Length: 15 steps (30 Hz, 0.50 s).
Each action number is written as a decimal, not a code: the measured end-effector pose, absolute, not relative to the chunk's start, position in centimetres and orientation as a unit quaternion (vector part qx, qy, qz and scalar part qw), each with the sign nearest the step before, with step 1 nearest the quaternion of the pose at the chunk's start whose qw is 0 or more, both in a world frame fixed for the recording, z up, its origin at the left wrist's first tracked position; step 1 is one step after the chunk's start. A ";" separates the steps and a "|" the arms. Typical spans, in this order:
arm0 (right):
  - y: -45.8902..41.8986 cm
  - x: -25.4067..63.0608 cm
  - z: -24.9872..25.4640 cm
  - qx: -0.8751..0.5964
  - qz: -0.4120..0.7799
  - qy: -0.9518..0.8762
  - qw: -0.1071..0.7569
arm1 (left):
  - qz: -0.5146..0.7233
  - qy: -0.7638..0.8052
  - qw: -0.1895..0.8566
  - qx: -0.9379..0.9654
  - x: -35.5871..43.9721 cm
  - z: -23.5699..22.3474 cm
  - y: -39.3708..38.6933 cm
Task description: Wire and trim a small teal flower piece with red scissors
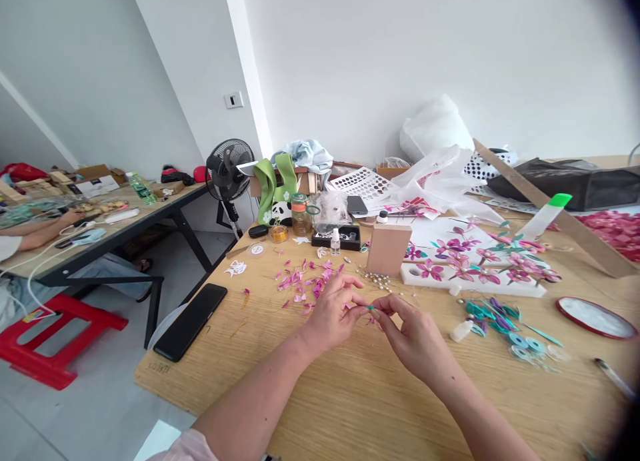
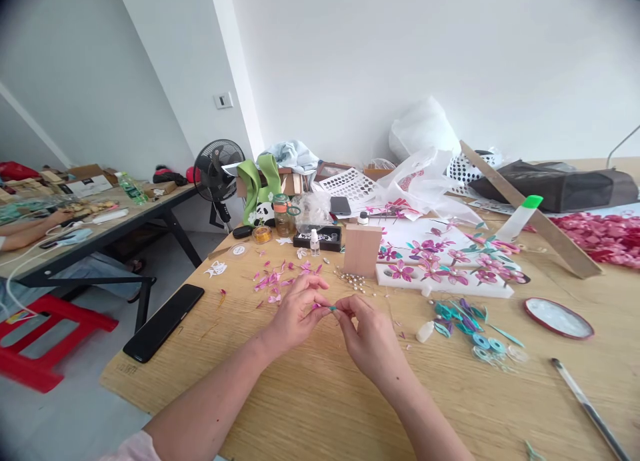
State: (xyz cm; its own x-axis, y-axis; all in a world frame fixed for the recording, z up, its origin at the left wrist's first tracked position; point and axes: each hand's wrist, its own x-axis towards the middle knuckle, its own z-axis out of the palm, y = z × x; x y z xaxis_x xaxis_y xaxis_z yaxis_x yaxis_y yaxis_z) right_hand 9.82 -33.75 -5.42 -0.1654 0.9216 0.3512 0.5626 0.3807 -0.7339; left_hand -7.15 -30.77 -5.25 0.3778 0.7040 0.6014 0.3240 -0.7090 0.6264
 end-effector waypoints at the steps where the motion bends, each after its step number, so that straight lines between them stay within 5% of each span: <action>1: -33.7 9.8 -5.4 -0.509 0.228 -0.727 0.400 | 0.455 0.321 0.207 0.805 -7.2 -5.2 -30.8; 15: -33.6 9.7 -5.0 -0.523 0.292 -0.656 0.459 | 0.498 0.364 0.341 0.709 -7.3 -4.8 -30.5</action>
